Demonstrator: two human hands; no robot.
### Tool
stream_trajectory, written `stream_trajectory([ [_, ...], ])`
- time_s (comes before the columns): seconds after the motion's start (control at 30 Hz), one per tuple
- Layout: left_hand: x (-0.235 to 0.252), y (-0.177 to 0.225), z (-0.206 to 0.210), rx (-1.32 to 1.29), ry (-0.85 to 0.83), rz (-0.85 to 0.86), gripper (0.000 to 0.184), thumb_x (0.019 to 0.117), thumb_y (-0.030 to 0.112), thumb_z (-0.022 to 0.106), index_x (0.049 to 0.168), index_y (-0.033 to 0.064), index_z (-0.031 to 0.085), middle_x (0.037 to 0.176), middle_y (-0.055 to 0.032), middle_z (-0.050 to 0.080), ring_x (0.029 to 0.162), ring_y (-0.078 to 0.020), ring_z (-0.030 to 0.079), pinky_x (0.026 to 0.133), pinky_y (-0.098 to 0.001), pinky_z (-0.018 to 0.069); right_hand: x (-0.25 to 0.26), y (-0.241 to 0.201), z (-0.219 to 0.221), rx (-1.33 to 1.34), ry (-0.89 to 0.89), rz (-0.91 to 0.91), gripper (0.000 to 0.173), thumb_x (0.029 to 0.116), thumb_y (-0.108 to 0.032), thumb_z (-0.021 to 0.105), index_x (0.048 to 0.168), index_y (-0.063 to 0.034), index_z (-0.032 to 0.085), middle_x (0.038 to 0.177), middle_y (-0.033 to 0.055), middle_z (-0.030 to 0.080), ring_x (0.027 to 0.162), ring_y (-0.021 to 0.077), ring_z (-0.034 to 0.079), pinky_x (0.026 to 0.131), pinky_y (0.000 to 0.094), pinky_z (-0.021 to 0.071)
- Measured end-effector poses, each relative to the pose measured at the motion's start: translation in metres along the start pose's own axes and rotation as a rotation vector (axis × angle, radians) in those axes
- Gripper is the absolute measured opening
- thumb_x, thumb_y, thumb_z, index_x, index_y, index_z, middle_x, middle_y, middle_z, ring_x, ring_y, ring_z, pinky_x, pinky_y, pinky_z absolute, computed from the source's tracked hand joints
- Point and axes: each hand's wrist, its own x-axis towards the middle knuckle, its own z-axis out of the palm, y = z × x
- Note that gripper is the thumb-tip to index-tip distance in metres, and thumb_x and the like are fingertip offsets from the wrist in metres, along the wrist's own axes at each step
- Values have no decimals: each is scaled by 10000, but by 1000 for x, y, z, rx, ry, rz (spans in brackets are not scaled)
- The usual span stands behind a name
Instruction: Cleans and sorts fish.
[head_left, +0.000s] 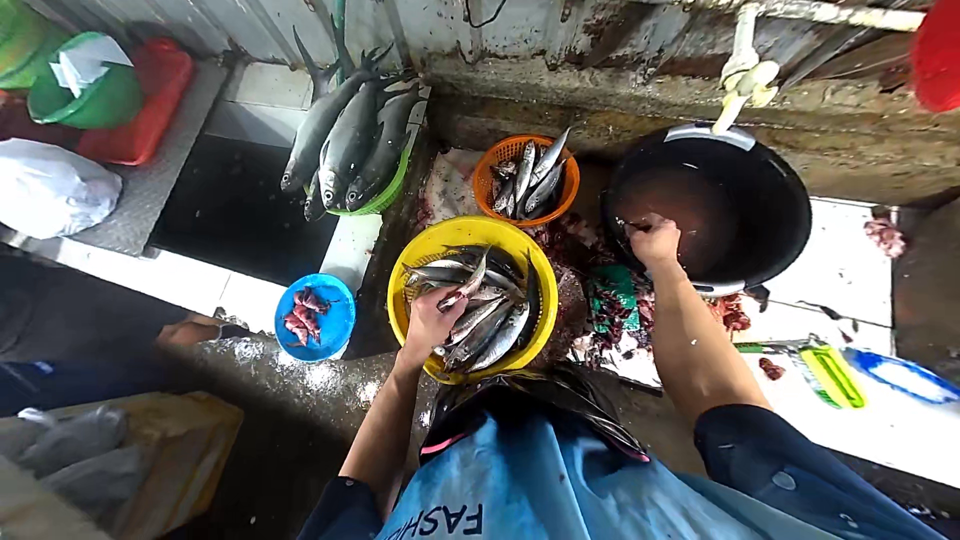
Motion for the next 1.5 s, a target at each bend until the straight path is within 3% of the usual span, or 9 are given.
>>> stream_trajectory([
  [0.13, 20, 30, 0, -663, 104, -158, 138, 972, 122, 676, 1006, -4, 721, 788, -79, 704, 659, -159, 651, 664, -359, 585, -12, -1, 5, -58, 6, -3, 363, 1028, -346, 562, 1166, -55, 728, 1129, 278, 704, 1102, 501, 649, 934, 736, 455],
  [0.23, 51, 68, -6, -922, -36, -9, 380, 1038, 339, 541, 1272, 50, 623, 1110, -90, 722, 929, -197, 690, 854, -414, 583, -13, 1, 2, -46, -17, 53, 419, 1022, -401, 574, 1154, -35, 729, 1158, 306, 683, 1137, 515, 628, 947, 740, 446],
  [0.33, 85, 86, -16, -584, -136, 158, 628, 1048, 302, 553, 1548, -20, 352, 1378, -155, 643, 1121, -254, 698, 932, -437, 605, -16, 6, 1, -22, -49, 97, 416, 1010, -420, 575, 1170, -73, 741, 1164, 283, 693, 1138, 497, 633, 948, 742, 450],
  [0.5, 103, 30, -9, 569, -254, 100, 338, 982, 285, 687, 1251, 80, 698, 1220, -162, 702, 1248, -352, 613, 1108, -556, 456, -16, 2, -1, -61, -76, 212, 551, 1001, -534, 526, 1120, -36, 729, 1136, 302, 686, 1118, 499, 642, 904, 733, 471],
  [0.77, 82, -22, 8, 871, -471, 117, 416, 1000, 349, 650, 1308, 69, 647, 1348, -197, 618, 1333, -416, 518, 1095, -654, 396, -15, -2, 3, -141, -108, 264, 598, 1042, -549, 396, 1173, -55, 707, 1199, 271, 681, 1171, 467, 638, 909, 713, 490],
  [1.0, 88, -15, 4, 899, -599, 128, 422, 1007, 314, 641, 1276, -10, 636, 1245, -268, 648, 1239, -460, 584, 1059, -673, 440, -42, -20, 8, 55, 246, 0, 295, 957, -274, 631, 1200, -127, 710, 1123, 98, 739, 1055, 267, 711, 941, 523, 571],
  [1.17, 71, 15, -50, 516, -540, -14, 354, 1089, 265, 502, 1288, -15, 587, 1119, -294, 658, 1068, -470, 652, 922, -702, 496, -106, -69, 16, 306, 376, -470, 213, 980, -198, 623, 1122, -76, 725, 1008, 54, 735, 828, 116, 688, 741, 315, 591],
  [1.37, 40, 24, -53, -449, -397, 20, 410, 1047, 445, 454, 1293, 134, 557, 899, 19, 639, 711, -108, 634, 651, -319, 588, -173, -119, 31, 500, 211, -636, 178, 979, -137, 632, 1083, -32, 731, 984, 60, 750, 803, 100, 708, 701, 304, 616],
  [1.5, -1, 53, -35, -250, -215, 64, 366, 945, 323, 702, 1235, 121, 607, 867, -31, 636, 554, -117, 536, 476, -284, 486, -201, -129, 32, 550, 85, -624, 205, 987, -141, 622, 1127, -23, 713, 972, 58, 743, 789, 105, 696, 685, 307, 600],
])
